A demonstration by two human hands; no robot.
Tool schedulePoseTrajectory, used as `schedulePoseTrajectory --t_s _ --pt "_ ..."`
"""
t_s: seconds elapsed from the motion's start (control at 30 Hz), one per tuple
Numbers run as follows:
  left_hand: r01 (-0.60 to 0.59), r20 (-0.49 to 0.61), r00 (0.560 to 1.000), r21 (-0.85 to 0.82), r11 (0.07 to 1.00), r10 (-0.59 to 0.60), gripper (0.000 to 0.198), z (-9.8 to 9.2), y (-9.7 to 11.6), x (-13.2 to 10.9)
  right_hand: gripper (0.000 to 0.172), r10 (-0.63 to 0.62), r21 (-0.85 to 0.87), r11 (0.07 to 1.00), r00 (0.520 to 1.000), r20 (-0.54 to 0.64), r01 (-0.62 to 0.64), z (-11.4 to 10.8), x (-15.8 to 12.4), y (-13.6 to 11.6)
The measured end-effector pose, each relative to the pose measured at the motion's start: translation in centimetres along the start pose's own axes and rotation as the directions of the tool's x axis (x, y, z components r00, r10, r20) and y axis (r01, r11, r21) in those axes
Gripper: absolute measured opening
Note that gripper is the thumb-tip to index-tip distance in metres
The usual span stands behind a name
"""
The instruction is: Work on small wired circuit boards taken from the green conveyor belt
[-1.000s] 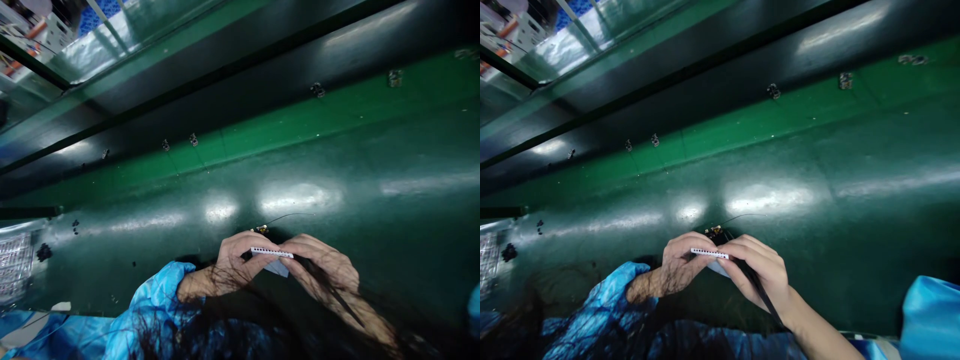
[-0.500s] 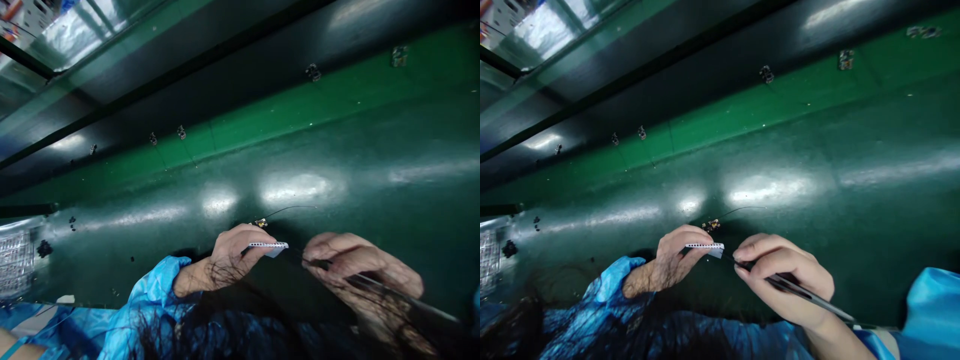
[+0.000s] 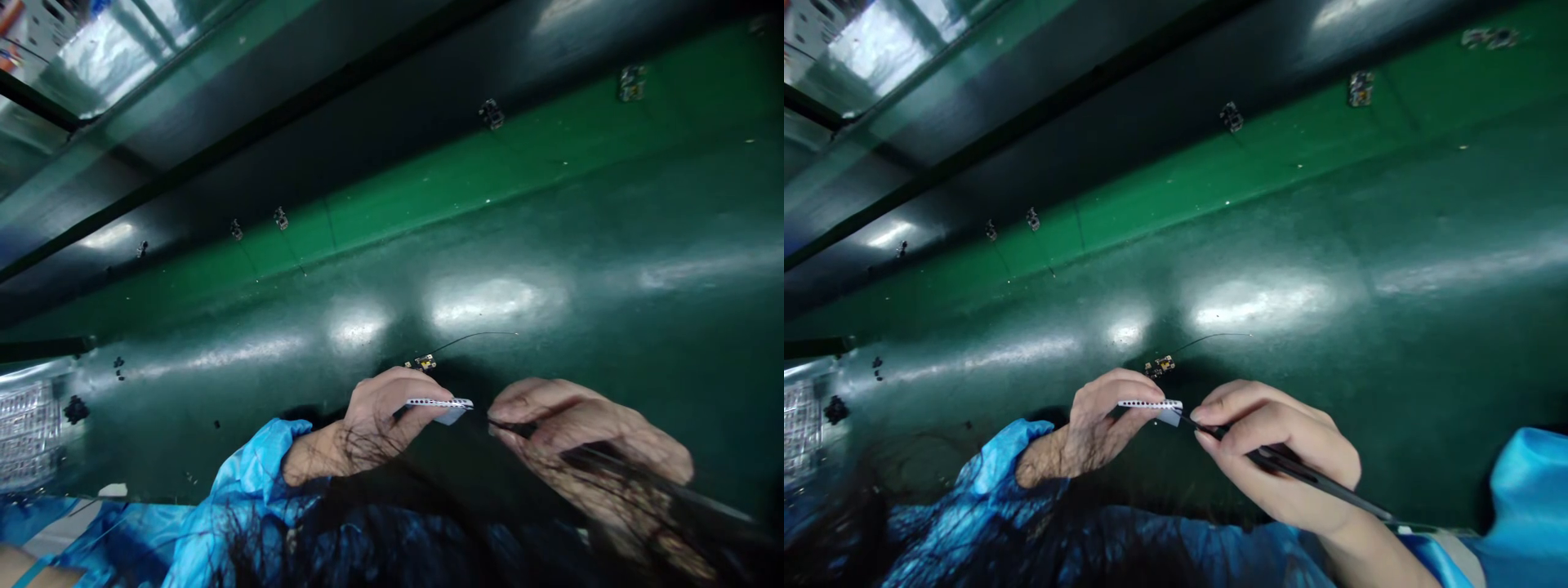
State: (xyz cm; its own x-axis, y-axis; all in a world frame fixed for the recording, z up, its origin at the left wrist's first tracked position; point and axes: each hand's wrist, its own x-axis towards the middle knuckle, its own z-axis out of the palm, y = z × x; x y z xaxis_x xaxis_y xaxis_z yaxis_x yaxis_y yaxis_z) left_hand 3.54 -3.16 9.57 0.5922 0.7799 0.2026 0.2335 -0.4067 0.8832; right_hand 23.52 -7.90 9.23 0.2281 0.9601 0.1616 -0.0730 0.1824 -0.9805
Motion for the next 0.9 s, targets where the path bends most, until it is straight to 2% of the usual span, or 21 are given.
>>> schedulePoseTrajectory --t_s 0.1,0.23,0.4,0.47,0.57,0.63,0.7,0.8,0.87,0.9 --pt "0.012 0.006 1.000 -0.011 1.000 -0.012 0.021 0.00 0.00 -0.03 0.030 -0.035 0.012 0.999 0.999 0.026 0.035 0.02 0.19 -0.07" --pt "0.039 0.008 0.999 -0.017 0.999 -0.039 0.019 0.13 -0.18 -0.17 0.029 0.028 0.010 1.000 0.999 0.043 -0.028 -0.21 0.31 -0.31" --pt "0.033 0.006 0.999 -0.039 0.999 -0.033 0.020 0.05 -0.13 -0.13 0.034 0.025 0.021 0.999 0.999 0.042 -0.026 -0.39 0.33 -0.38" --pt "0.034 0.000 0.999 -0.048 0.998 -0.035 0.020 -0.03 0.03 -0.03 0.027 0.036 0.017 0.999 0.998 0.057 -0.037 -0.36 0.38 -0.36" --pt "0.045 -0.004 0.999 -0.053 0.998 -0.046 0.018 0.02 0.13 0.14 0.007 0.048 -0.002 0.999 0.997 0.067 -0.048 -0.30 0.45 -0.34" --pt "0.046 -0.019 0.999 -0.066 0.997 -0.047 0.015 0.19 0.02 0.21 0.016 0.032 -0.019 0.999 0.997 0.068 -0.031 -0.29 0.42 -0.31" --pt "0.050 -0.038 0.998 -0.096 0.994 -0.054 0.012 0.42 -0.19 0.23 0.017 0.004 -0.033 0.999 0.998 0.063 -0.002 -0.31 0.31 -0.27" --pt "0.124 -0.040 0.990 -0.182 0.975 -0.134 0.012 0.74 -0.46 0.04 0.014 0.034 -0.012 0.999 0.998 0.050 -0.033 -0.27 0.18 -0.24" --pt "0.243 -0.017 0.966 -0.262 0.934 -0.256 0.011 0.89 -0.54 -0.21 0.014 0.093 0.041 0.995 0.995 0.035 -0.094 -0.11 0.22 -0.23" --pt "0.330 0.009 0.939 -0.309 0.892 -0.345 0.009 0.95 -0.58 -0.34 0.014 0.120 0.064 0.991 0.993 0.017 -0.121 -0.01 0.27 -0.20"
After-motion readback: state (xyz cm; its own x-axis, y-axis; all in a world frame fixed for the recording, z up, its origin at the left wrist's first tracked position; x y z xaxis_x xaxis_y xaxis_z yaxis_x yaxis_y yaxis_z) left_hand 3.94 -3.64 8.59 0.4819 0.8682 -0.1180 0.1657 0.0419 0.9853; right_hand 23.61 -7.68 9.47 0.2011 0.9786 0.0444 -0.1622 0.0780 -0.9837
